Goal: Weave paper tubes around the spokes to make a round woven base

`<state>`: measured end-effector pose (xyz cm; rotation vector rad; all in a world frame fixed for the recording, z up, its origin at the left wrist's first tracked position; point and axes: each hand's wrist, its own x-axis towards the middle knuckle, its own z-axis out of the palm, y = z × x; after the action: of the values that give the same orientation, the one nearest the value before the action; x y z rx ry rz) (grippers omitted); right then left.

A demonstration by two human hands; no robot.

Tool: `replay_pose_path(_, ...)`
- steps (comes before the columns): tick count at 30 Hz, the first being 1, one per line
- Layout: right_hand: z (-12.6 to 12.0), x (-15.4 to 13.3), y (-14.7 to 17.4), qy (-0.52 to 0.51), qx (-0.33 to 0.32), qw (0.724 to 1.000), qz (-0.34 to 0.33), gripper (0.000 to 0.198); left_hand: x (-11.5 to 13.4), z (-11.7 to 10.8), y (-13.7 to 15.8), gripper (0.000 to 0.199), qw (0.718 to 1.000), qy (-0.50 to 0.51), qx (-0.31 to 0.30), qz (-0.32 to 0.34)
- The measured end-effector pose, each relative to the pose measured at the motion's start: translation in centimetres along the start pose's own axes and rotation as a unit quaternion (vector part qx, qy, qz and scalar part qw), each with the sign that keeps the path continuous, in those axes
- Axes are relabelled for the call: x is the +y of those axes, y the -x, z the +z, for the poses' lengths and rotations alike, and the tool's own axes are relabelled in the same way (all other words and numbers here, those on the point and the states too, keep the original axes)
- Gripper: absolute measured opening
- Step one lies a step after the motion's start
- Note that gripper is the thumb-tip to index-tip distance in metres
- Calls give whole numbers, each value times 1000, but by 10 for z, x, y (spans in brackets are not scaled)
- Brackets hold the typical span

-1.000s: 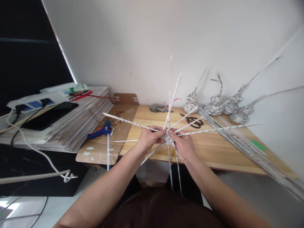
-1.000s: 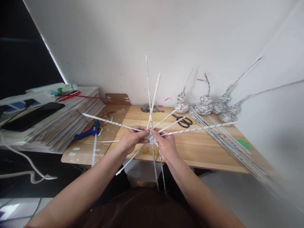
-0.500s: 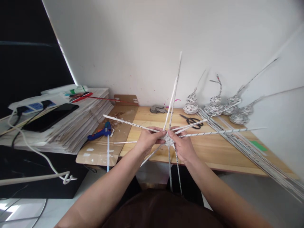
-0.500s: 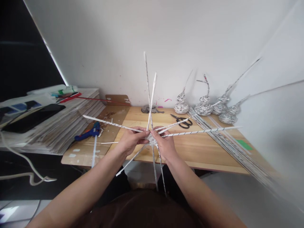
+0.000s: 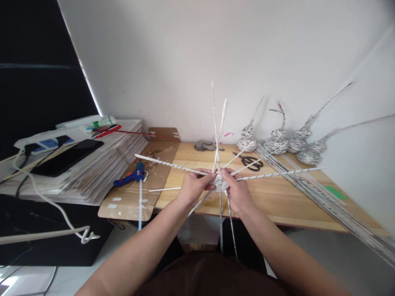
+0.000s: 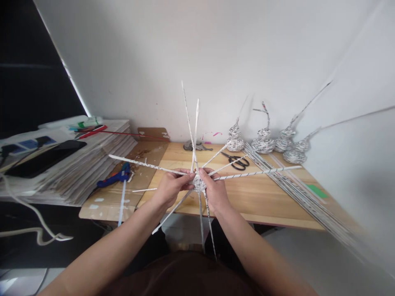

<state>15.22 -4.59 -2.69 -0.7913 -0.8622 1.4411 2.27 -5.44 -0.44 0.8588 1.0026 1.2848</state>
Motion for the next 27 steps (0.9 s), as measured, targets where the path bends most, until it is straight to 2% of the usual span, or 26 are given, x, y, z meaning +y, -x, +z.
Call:
replay_pose_path(8, 0, 4, 2, -4, -6, 1000, -1, 29, 3, -5, -3, 31, 999, -31, -22, -34)
replay_pose_path(14, -7, 12, -3, 69, 10, 996, -59, 27, 3, -4, -1, 34, 999, -16, -17, -25)
replay_pose_path(18, -8, 11, -4, 155, 18, 981, -111, 26, -2, -1, 0, 37, 1000, 21, 7, -2)
replay_pose_path(21, -4, 8, -4, 216, 49, 965, -141, 25, -8, 3, 0, 39, 998, 51, 37, 14)
replay_pose_path(27, -3, 13, -9, 193, 69, 970, -133, 27, -21, 7, -1, 35, 993, 49, 80, 66)
